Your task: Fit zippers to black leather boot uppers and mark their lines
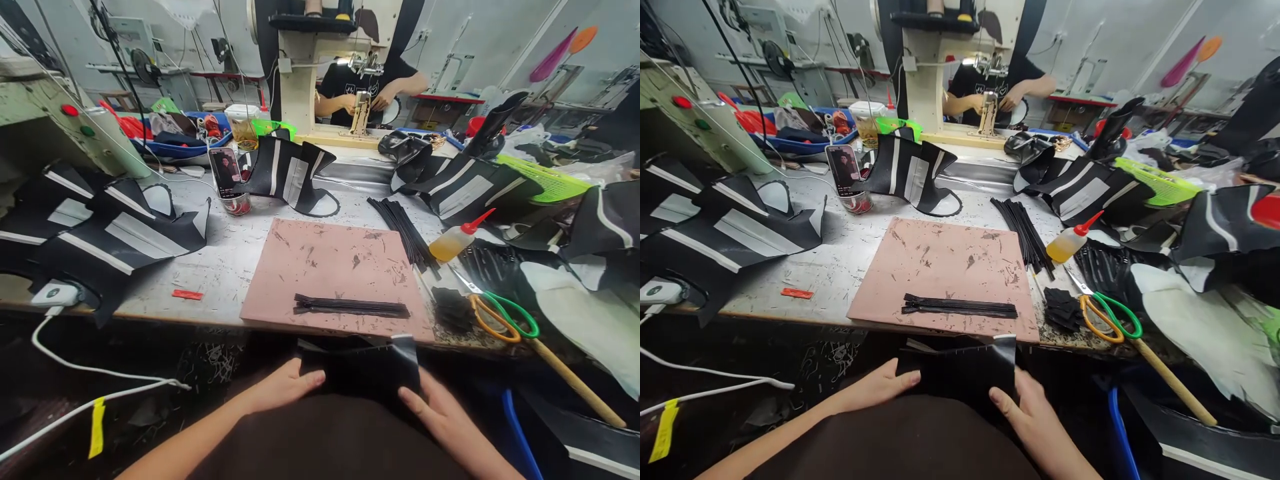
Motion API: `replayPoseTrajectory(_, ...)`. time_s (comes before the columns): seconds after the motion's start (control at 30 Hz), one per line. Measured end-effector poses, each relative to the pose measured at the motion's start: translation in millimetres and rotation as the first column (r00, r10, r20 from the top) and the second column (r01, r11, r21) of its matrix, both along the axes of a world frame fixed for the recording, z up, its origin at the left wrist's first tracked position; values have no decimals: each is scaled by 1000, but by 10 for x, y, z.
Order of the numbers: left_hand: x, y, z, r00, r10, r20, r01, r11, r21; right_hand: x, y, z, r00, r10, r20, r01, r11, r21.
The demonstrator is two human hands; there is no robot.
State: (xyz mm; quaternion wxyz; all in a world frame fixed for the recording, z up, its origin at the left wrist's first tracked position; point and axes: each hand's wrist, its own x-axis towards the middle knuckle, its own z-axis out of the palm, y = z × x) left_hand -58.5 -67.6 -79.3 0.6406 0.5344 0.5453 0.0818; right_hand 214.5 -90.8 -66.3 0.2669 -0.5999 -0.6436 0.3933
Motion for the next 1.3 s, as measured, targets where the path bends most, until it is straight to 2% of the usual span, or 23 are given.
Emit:
replayPoseTrajectory(0.03,-5,36,3,999,31,-31,-31,999,-7,-10,41,31,986,-147,79,126,967,223)
replayPoseTrajectory(0.07,-4,74,9,997,53,-52,-55,998,-19,-36,91,86,952,-286,112,204,863,463)
replayPoseTrajectory(0.1,2,112,18,996,70,-55,-72,997,-30,-84,153,160,925,-358,127,190,725,662)
replayPoseTrajectory(0.13,12,148,30,996,79,-29,-80,996,-33,-154,226,245,925,-339,170,80,612,787)
replayPoseTrajectory(0.17,24,180,43,997,80,19,-79,996,-31,-244,312,330,934,-246,260,-91,540,837)
replayPoseTrajectory(0.2,34,205,57,995,71,69,-69,997,-27,-346,405,405,914,-94,394,-294,515,805)
replayPoseTrajectory(0.23,40,224,69,992,56,110,-54,998,-20,-454,504,462,852,71,518,-472,530,704)
replayPoseTrajectory(0.3,22,237,84,988,-1,152,-1,1000,18,-650,693,512,684,358,636,-685,615,391)
replayPoseTrajectory(0.37,-35,227,79,980,-60,188,41,994,104,-779,839,489,584,538,607,-726,681,95)
replayPoseTrajectory(0.43,-114,213,60,971,-63,229,-8,954,298,-834,923,424,560,644,521,-720,690,-78)
replayPoseTrajectory(0.47,-152,211,51,975,-58,214,-47,889,455,-843,944,388,574,672,469,-716,689,-110)
replayPoseTrajectory(0.5,-184,216,45,984,-64,165,-57,769,636,-844,954,355,596,689,412,-713,691,-125)
replayPoseTrajectory(0.53,-208,228,47,993,-83,81,-16,593,805,-843,957,330,617,702,355,-708,692,-139)
replayPoseTrajectory(0.57,-222,247,56,994,-108,-22,62,382,922,-841,959,316,630,715,303,-706,690,-160)
replayPoseTrajectory(0.6,-228,273,73,982,-139,-127,151,176,973,-841,963,315,636,725,265,-704,686,-186)
replayPoseTrajectory(0.63,-227,303,95,963,-166,-211,216,12,976,-842,974,328,638,730,246,-698,683,-215)
replayPoseTrajectory(0.67,-220,337,118,948,-179,-263,249,-96,964,-843,994,354,641,727,246,-687,686,-240)
replayPoseTrajectory(0.73,-200,405,149,942,-157,-295,264,-190,946,-844,1069,421,659,694,290,-643,719,-261)
replayPoseTrajectory(0.83,-171,482,127,957,-57,-285,266,-226,937,-837,1234,484,686,622,377,-585,780,-223)
replayPoseTrajectory(0.97,-157,511,28,949,95,-302,314,-178,933,-848,1389,429,670,615,415,-591,781,-202)
replayPoseTrajectory(1.03,-172,508,-11,933,122,-339,356,-163,920,-874,1409,379,659,617,429,-596,777,-203)
replayPoseTrajectory(1.13,-217,502,-39,905,131,-404,422,-172,890,-930,1394,321,642,615,458,-602,774,-195)
replayPoseTrajectory(1.3,-248,503,-40,901,162,-402,428,-193,883,-993,1360,271,599,600,530,-618,768,-170)
